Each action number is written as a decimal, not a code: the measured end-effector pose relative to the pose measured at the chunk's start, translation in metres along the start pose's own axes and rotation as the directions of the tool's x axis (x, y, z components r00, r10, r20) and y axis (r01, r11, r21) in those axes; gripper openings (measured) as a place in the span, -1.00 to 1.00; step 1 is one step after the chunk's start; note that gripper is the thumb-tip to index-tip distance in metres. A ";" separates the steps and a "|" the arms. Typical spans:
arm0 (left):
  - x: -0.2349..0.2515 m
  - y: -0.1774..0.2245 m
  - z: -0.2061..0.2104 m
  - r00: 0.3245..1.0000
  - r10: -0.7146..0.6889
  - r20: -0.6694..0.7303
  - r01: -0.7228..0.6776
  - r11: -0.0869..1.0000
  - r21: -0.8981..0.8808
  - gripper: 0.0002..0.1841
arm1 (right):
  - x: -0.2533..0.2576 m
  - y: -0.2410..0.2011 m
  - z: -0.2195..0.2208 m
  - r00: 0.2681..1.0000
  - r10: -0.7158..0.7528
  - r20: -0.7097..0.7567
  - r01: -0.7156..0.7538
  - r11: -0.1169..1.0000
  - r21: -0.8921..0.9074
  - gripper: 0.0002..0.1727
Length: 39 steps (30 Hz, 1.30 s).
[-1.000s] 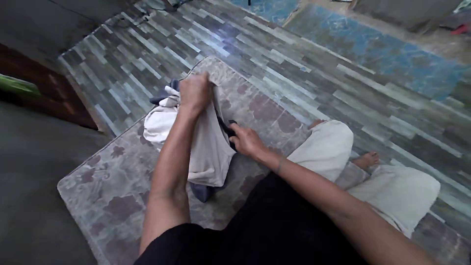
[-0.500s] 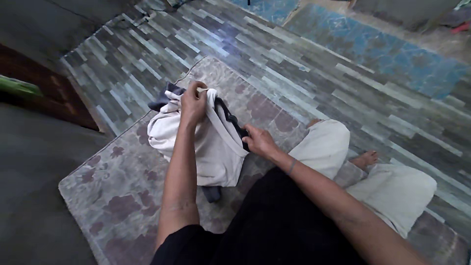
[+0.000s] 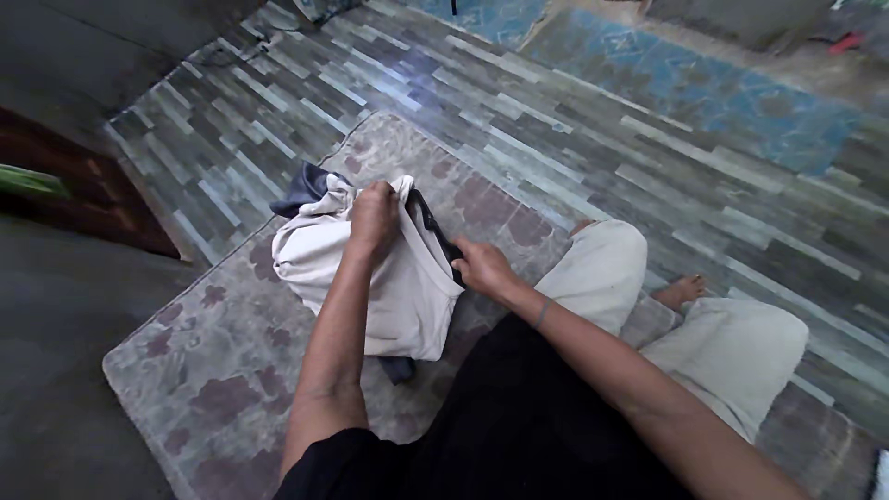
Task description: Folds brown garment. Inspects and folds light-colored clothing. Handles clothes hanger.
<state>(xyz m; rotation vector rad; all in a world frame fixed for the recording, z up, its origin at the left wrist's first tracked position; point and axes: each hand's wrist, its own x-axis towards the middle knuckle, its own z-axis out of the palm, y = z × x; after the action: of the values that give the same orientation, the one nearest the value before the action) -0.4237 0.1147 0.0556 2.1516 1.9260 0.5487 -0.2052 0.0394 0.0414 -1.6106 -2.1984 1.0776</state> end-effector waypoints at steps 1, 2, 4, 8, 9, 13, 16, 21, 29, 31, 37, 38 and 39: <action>-0.001 -0.002 0.002 1.000 -0.008 -0.014 0.008 1.000 -0.027 -0.70 | 0.000 0.000 0.000 1.000 0.002 0.004 -0.002 1.000 0.000 -0.50; -0.003 -0.002 0.004 0.999 -0.024 -0.029 0.022 0.998 -0.062 -0.67 | 0.000 0.000 0.001 1.000 -0.001 0.005 0.001 1.000 -0.003 -0.49; -0.006 0.001 0.008 0.996 -0.077 -0.044 0.071 0.989 -0.129 -0.53 | -0.001 -0.003 0.002 1.000 -0.011 -0.003 0.011 1.000 -0.002 -0.48; -0.004 0.002 0.011 0.988 -0.154 0.002 0.152 0.975 -0.162 -0.65 | -0.007 -0.008 0.002 1.000 -0.013 0.020 0.013 1.000 0.004 -0.50; -0.004 0.002 0.011 0.987 -0.162 0.013 0.163 0.978 -0.130 -0.67 | -0.009 -0.009 0.002 1.000 -0.011 0.028 0.011 1.000 -0.002 -0.50; -0.005 0.001 0.020 0.996 -0.054 -0.068 0.062 0.991 0.118 -0.60 | -0.008 -0.013 0.001 0.999 -0.017 0.050 0.019 0.999 -0.048 -0.49; -0.003 -0.011 0.028 0.957 0.158 -0.242 -0.092 0.961 0.261 -0.74 | -0.006 -0.013 0.003 0.998 -0.038 0.040 0.041 0.996 -0.082 -0.49; 0.007 -0.013 0.004 0.960 0.120 -0.253 -0.094 0.989 0.110 -0.70 | 0.006 -0.010 -0.006 0.994 -0.026 0.108 0.039 0.993 -0.114 -0.45; 0.023 -0.031 0.001 0.865 -0.488 -0.118 0.333 0.733 -0.593 -0.70 | -0.011 -0.001 -0.001 0.981 -0.152 -0.121 0.157 0.987 0.033 -0.51; 0.012 -0.050 0.011 0.759 -0.643 -0.102 0.435 0.617 -0.655 -0.66 | -0.007 0.014 -0.008 0.919 -0.161 -0.360 0.267 0.926 0.267 -0.55; -0.074 -0.029 0.021 0.903 -0.426 -0.060 0.394 0.875 -0.281 -0.62 | 0.030 0.017 -0.113 0.773 0.411 -0.483 0.488 0.099 0.867 -0.73; -0.088 -0.022 0.023 0.939 -0.341 -0.034 0.325 0.917 -0.231 -0.66 | 0.037 0.020 -0.131 0.764 0.442 -0.470 0.530 -0.013 0.848 -0.81; -0.102 -0.021 0.026 0.964 -0.266 0.002 0.261 0.946 -0.192 -0.70 | 0.042 0.023 -0.146 0.763 0.456 -0.459 0.553 -0.092 0.828 -0.86</action>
<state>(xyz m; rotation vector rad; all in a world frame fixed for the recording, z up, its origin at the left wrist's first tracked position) -0.4407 0.0190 0.0094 1.7440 2.0385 0.6785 -0.1232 0.1431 0.1194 -0.7325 -0.3297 1.2557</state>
